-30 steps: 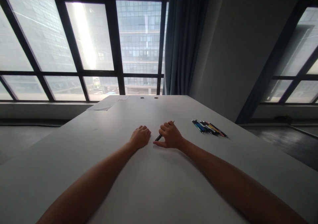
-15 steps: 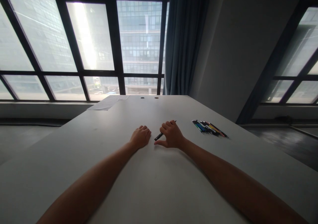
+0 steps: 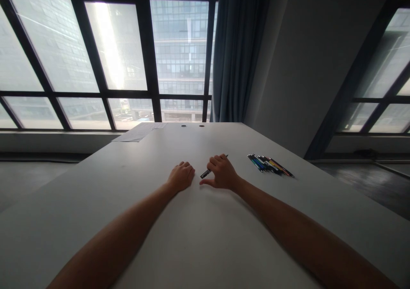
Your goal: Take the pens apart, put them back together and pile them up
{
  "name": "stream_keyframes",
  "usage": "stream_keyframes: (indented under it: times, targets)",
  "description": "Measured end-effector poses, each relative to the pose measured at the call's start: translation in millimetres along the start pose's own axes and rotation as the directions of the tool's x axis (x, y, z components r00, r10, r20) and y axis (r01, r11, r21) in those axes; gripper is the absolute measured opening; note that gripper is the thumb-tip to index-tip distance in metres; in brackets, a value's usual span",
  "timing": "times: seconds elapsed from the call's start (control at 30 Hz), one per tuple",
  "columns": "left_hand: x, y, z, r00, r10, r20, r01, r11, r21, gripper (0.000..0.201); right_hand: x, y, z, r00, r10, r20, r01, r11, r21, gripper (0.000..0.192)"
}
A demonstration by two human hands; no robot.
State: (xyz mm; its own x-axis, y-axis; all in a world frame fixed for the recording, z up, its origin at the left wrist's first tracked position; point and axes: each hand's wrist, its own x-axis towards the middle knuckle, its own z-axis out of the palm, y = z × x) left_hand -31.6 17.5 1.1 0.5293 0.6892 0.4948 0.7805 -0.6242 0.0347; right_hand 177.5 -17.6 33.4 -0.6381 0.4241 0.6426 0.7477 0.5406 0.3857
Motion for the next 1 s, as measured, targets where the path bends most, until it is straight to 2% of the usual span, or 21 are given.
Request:
stream_keyframes:
  times: [0.1,0.17,0.23,0.3,0.37,0.43,0.5,0.53,0.63,0.7,0.77,0.8,0.87,0.93,1.0]
  targets:
    - [0,0,0.7,1.000,-0.001,0.005,0.001,1.000,0.001,0.029,2,7,-4,0.995,0.047,-0.083,-0.043,0.998,0.049,0.044]
    - [0,0,1.1,1.000,-0.004,0.014,0.004,1.000,-0.004,0.030,2,12,-8,0.978,0.129,-0.164,-0.111,0.987,0.117,0.041]
    - [1,-1,1.7,1.000,-0.003,0.020,0.003,1.000,-0.009,0.030,2,16,-12,0.943,0.246,-0.224,-0.203,0.959,0.196,0.037]
    - [1,-1,2.4,1.000,-0.001,0.021,0.001,1.000,-0.013,0.030,1,18,-12,0.899,0.381,-0.217,-0.309,0.901,0.303,0.040]
    - [1,-2,3.0,1.000,0.002,0.021,-0.002,1.000,-0.015,0.031,0,19,-8,0.848,0.512,-0.133,-0.400,0.785,0.473,0.047]
    - [1,-2,3.2,1.000,0.006,0.023,-0.005,1.000,-0.014,0.031,-1,19,-1,0.796,0.605,-0.002,-0.456,0.603,0.654,0.048]
    - [1,-2,2.7,1.000,0.005,0.023,-0.005,1.000,-0.011,0.031,-2,18,8,0.748,0.651,0.134,-0.516,0.441,0.734,0.039]
    - [0,-2,2.3,1.000,0.006,0.023,-0.006,1.000,-0.008,0.031,-3,17,12,0.719,0.667,0.198,-0.561,0.388,0.731,0.034]
    - [0,-1,1.0,1.000,0.008,0.024,-0.008,1.000,-0.003,0.032,-6,16,22,0.630,0.656,0.415,-0.694,0.237,0.680,0.021]
    - [0,0,0.3,1.000,0.008,0.026,-0.008,1.000,-0.004,0.032,-9,14,27,0.589,0.579,0.564,-0.739,0.103,0.666,0.015]
    - [0,0,-0.4,1.000,0.003,0.030,-0.003,1.000,-0.004,0.031,-11,13,29,0.555,0.515,0.653,-0.766,0.010,0.642,0.010]
    - [0,0,-0.7,0.999,0.001,0.032,-0.001,1.000,-0.004,0.032,-12,12,29,0.542,0.507,0.670,-0.779,0.004,0.627,0.009]
    - [0,0,-1.2,0.999,-0.003,0.038,0.004,1.000,-0.004,0.032,-12,11,30,0.532,0.521,0.667,-0.798,0.046,0.601,0.009]
    - [0,0,-1.4,0.999,-0.005,0.041,0.005,1.000,-0.006,0.032,-12,10,31,0.539,0.546,0.642,-0.804,0.105,0.585,0.010]
    - [0,0,-1.5,0.999,-0.006,0.041,0.006,1.000,-0.010,0.032,-12,10,32,0.539,0.562,0.627,-0.805,0.126,0.579,0.009]
